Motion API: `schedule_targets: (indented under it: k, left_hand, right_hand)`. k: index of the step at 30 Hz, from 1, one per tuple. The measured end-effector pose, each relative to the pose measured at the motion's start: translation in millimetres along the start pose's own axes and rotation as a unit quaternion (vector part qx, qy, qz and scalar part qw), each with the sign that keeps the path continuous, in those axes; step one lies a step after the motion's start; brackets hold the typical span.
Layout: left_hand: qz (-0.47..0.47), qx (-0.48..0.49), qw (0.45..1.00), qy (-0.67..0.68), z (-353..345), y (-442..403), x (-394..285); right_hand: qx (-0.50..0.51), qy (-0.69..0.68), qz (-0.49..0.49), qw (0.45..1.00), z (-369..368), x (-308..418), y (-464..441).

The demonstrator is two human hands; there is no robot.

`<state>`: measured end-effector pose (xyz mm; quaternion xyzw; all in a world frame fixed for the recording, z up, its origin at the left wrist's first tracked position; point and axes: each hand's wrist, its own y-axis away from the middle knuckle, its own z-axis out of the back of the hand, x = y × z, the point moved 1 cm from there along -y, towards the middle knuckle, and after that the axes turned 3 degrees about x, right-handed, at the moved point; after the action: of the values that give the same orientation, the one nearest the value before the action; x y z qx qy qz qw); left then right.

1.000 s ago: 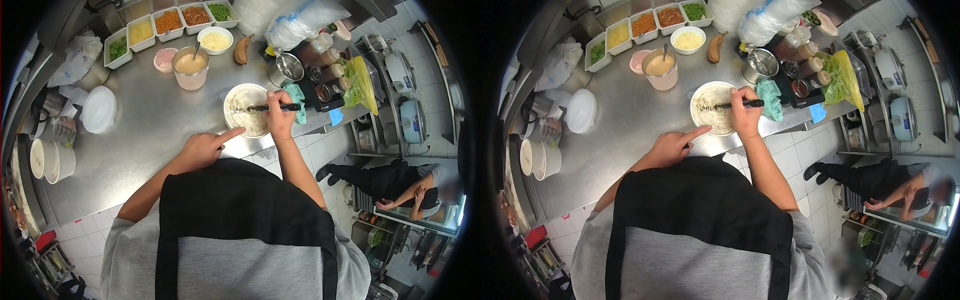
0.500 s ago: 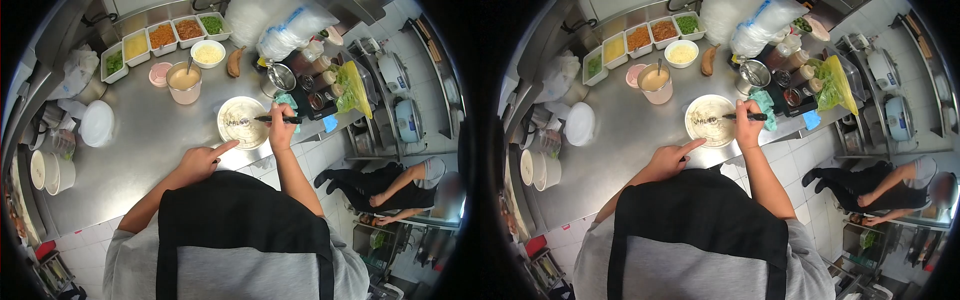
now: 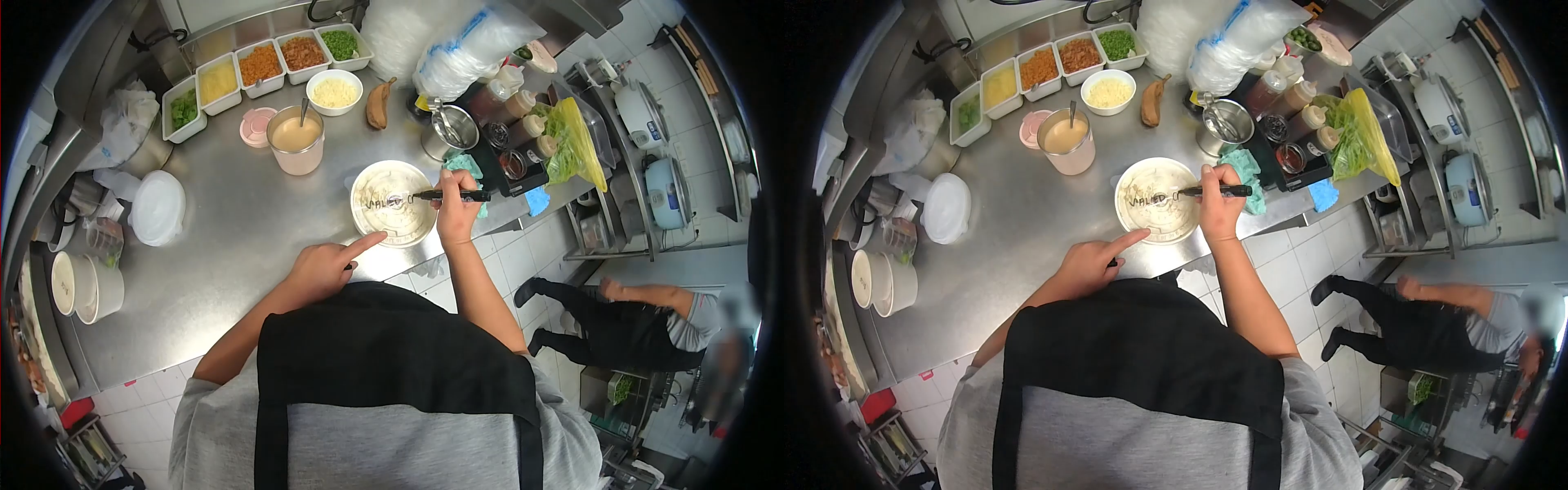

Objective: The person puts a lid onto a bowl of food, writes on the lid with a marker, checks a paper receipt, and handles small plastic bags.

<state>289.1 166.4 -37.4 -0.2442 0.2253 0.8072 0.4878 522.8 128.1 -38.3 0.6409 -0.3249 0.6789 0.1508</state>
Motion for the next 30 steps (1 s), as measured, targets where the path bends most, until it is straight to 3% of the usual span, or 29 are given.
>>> schedule_targets:
  k: [5,9,11,15,17,22,25,26,29,30]
  left_hand:
    - [-0.005,-0.002,1.000,0.010,3,0,-1]
    - [-0.010,-0.029,0.998,0.046,-1,3,1]
    - [-0.005,-0.048,0.981,0.187,2,4,-3]
    - [0.025,-0.052,0.912,0.407,13,-2,-20]
    - [0.009,-0.056,0.903,0.426,16,-5,-26]
    - [0.011,-0.038,0.902,0.431,10,-5,-29]
    - [-0.093,-0.099,0.859,0.493,-11,-12,-30]
    - [-0.058,-0.065,0.898,0.431,-2,-8,-33]
    - [-0.134,-0.082,0.887,0.435,7,-3,-43]
    - [-0.175,-0.120,0.842,0.496,0,-6,-45]
  right_hand:
    - [-0.041,0.001,0.010,0.999,0,4,1]
    - [0.005,0.018,0.034,0.999,3,-1,2]
    - [0.039,0.040,0.063,0.996,5,-1,4]
    - [0.111,-0.123,-0.028,0.986,-28,43,27]
    - [0.169,-0.160,-0.047,0.971,-34,60,37]
    - [0.213,-0.108,-0.042,0.970,-40,64,51]
    - [0.244,-0.045,-0.005,0.969,-44,49,70]
    - [0.265,0.017,0.072,0.961,-42,46,67]
    - [0.268,0.053,0.052,0.961,-28,51,67]
    - [0.263,-0.005,0.025,0.965,-25,50,68]
